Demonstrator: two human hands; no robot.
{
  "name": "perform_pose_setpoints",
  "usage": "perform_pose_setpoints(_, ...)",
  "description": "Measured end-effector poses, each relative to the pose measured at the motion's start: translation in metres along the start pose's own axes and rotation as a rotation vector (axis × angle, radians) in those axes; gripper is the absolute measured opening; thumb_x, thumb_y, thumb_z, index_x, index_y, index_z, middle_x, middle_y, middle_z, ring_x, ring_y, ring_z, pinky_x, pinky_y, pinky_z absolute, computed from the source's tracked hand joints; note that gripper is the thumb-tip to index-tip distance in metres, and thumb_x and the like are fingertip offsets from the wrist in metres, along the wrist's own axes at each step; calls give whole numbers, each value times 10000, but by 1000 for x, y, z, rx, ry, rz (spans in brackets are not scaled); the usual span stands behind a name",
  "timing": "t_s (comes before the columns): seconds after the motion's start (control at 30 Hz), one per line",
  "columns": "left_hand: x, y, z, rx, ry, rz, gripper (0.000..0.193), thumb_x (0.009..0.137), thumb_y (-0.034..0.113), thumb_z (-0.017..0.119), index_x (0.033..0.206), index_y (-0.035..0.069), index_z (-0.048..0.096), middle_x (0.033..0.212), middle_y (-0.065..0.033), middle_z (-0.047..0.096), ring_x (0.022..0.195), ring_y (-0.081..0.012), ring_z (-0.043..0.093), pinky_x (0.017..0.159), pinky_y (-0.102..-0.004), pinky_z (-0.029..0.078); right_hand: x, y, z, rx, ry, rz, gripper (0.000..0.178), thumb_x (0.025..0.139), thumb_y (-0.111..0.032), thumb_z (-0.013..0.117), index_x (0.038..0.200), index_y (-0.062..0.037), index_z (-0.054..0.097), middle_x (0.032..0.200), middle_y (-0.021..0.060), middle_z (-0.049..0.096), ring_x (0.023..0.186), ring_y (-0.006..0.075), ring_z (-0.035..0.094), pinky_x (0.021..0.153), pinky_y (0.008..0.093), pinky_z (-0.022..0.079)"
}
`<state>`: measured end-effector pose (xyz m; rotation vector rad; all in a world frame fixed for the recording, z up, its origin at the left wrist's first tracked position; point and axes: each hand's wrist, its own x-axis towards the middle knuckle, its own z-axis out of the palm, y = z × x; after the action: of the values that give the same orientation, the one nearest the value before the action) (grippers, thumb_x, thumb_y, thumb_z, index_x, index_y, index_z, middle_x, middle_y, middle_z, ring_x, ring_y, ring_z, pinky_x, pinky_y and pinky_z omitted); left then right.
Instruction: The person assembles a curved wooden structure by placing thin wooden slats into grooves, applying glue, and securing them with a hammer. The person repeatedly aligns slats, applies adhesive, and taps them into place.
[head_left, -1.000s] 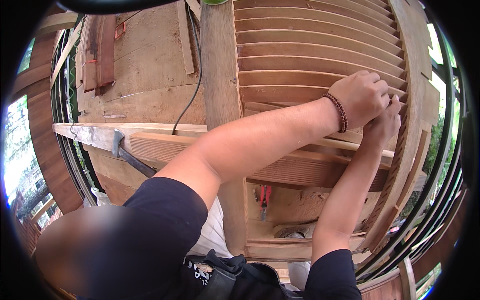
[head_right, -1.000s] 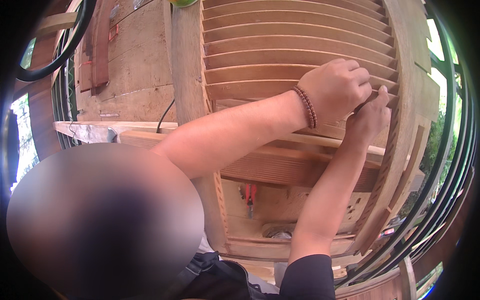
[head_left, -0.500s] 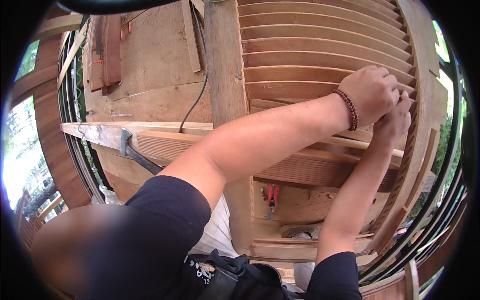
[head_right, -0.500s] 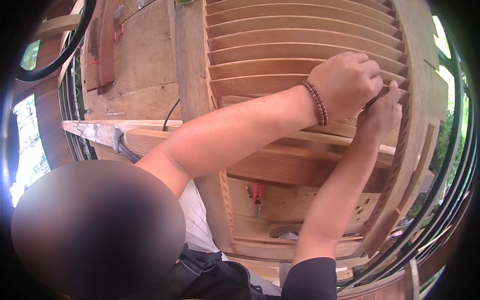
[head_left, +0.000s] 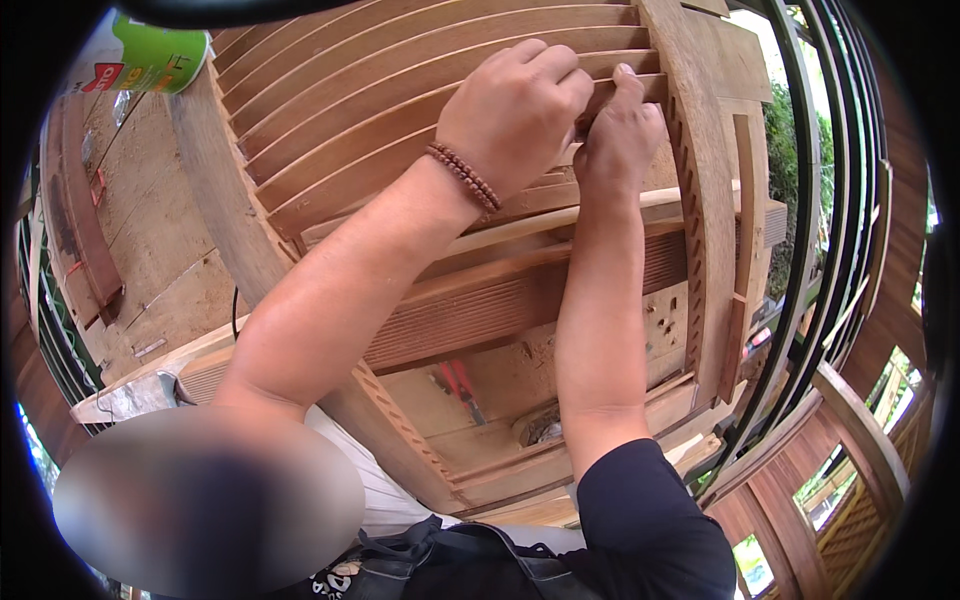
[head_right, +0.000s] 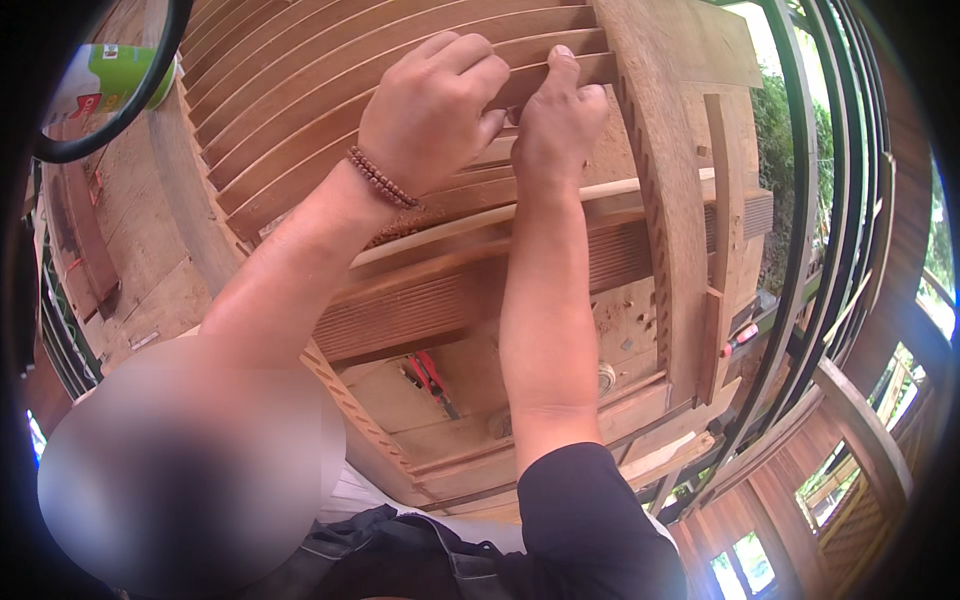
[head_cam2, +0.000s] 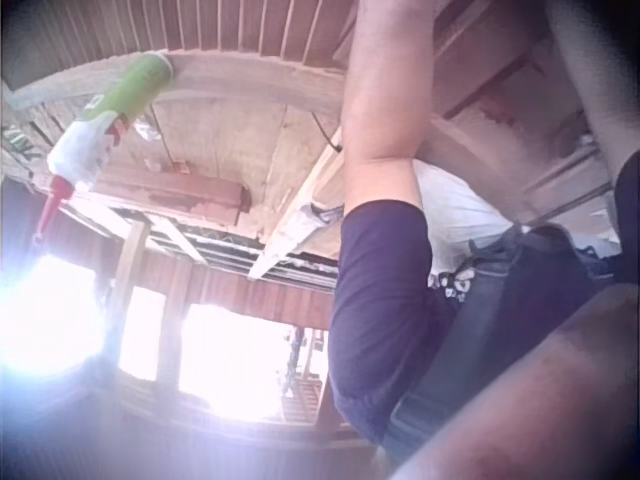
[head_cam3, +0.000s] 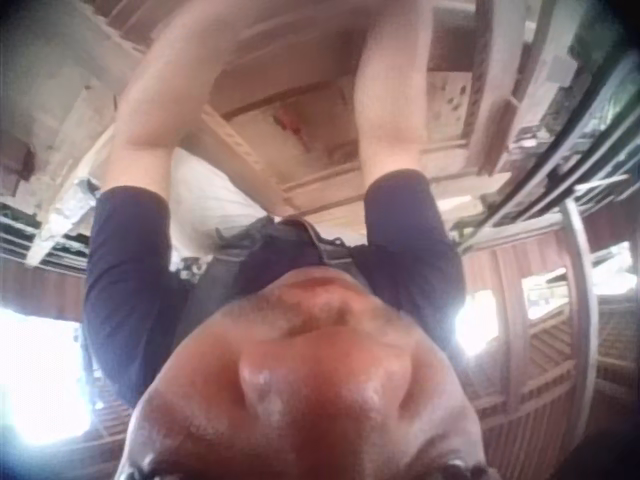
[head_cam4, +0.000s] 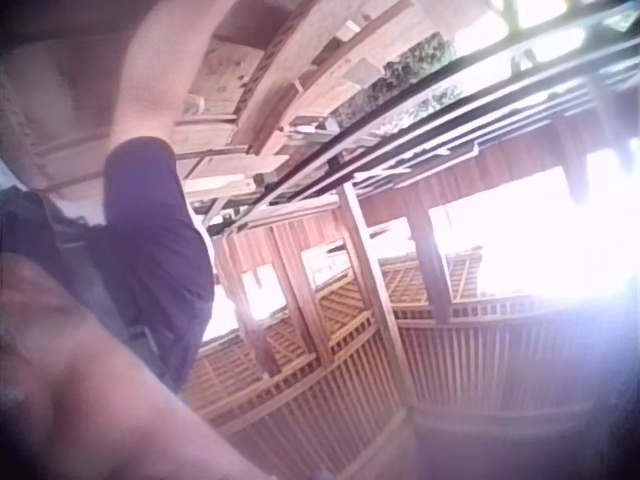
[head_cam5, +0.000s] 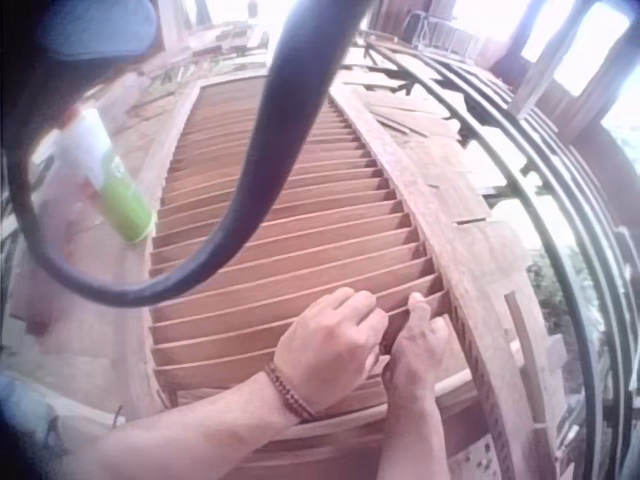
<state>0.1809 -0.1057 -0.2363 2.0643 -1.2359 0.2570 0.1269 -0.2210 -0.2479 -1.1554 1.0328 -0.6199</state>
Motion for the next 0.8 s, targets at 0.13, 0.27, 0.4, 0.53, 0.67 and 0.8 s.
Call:
perform_pose_setpoints(0.13, 3, -1, 0, 8, 5, -2, 269, 651, 99, 835, 851, 68, 658, 934, -62, 644, 939, -263, 643, 816, -384, 563, 1, 0, 3, 9, 16, 25, 367, 1021, -315, 626, 897, 0, 484, 777, 85, 595, 590, 148, 550, 441, 321, 444)
perform_pose_setpoints(0.27, 2, -1, 1, -4, 7, -2, 264, 649, 92, 831, 851, 67, 665, 934, -60, 646, 943, -262, 644, 818, -383, 563, 2, -3, 5, -16, 26, 29, 345, 1026, -299, 615, 905, -5, 481, 775, 79, 591, 579, 149, 536, 458, 324, 446)
perform_pose_setpoints(0.4, 2, -3, 0, 6, 22, 2, 216, 673, 79, 812, 830, 66, 665, 916, -63, 639, 932, -265, 642, 832, -378, 560, 3, -2, 3, 3, -2, 18, 356, 1022, -317, 620, 922, -1, 490, 812, 89, 602, 621, 156, 561, 480, 331, 459)
perform_pose_setpoints(0.53, 3, 6, 2, -53, 18, -29, 190, 695, 77, 791, 830, 64, 658, 898, -59, 626, 906, -252, 637, 825, -365, 561, 7, 5, 5, -23, 60, 14, 387, 1027, -350, 629, 904, -20, 468, 817, 80, 581, 649, 157, 574, 457, 321, 452)
perform_pose_setpoints(0.67, 6, 0, 1, -32, 3, -63, 195, 711, 80, 758, 865, 69, 638, 895, -71, 628, 914, -255, 639, 827, -372, 560, 19, 15, -9, -223, -54, -80, 423, 1030, -397, 628, 927, -25, 458, 852, 86, 564, 653, 157, 570, 463, 318, 469)
perform_pose_setpoints(0.8, 6, 3, -1, -81, 1, -111, 183, 741, 140, 726, 884, 54, 651, 917, -107, 639, 926, -274, 644, 835, -390, 545, 21, 36, -32, -378, -64, -252, 442, 1052, -416, 576, 957, 16, 571, 844, 85, 607, 673, 156, 587, 497, 290, 471)
